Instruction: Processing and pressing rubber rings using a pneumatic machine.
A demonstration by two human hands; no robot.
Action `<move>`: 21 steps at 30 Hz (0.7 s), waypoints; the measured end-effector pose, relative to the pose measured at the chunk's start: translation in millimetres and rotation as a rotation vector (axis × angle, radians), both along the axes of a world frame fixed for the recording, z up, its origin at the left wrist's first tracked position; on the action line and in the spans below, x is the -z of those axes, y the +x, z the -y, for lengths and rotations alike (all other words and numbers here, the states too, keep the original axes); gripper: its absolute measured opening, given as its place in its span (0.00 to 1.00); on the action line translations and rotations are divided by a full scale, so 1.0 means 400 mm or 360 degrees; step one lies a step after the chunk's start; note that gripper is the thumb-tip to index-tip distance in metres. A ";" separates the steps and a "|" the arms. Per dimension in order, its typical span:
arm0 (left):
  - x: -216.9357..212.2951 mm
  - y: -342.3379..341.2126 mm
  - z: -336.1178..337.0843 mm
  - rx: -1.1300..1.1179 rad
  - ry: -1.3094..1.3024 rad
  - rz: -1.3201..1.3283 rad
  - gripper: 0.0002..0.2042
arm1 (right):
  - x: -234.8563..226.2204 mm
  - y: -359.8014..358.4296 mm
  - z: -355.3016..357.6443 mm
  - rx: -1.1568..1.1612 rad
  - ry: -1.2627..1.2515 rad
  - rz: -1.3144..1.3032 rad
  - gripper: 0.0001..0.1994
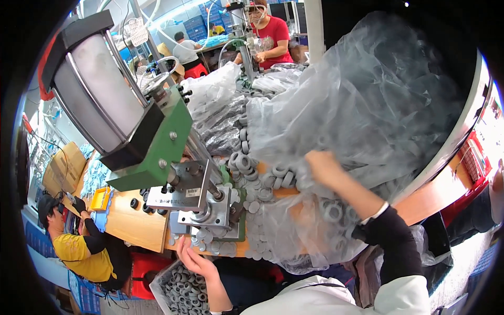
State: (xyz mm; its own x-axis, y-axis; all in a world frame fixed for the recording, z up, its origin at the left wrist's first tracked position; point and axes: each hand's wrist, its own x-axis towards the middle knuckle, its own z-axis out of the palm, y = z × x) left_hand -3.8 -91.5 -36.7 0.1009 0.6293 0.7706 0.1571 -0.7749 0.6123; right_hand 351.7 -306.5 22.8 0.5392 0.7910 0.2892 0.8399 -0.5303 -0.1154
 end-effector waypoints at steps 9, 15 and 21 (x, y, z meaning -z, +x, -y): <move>-0.117 0.141 0.242 0.1271 0.0783 -0.0415 0.07 | -0.240 0.156 0.230 0.1626 0.0702 0.0152 0.14; -0.011 0.291 0.308 0.1437 0.0419 -0.1130 0.27 | -0.137 -0.122 0.074 0.0967 -0.0056 0.0627 0.25; -0.005 0.386 0.467 0.2111 0.0075 -0.0831 0.29 | -0.108 -0.193 -0.104 0.0016 0.0169 -0.0564 0.19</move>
State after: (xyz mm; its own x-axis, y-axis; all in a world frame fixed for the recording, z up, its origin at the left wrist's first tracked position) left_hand 150.5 -278.3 -34.8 0.8591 -0.1785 0.4796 -0.4927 -0.5418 0.6809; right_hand 274.5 -265.1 66.0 0.6283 0.7607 0.1630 0.7326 -0.5079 -0.4532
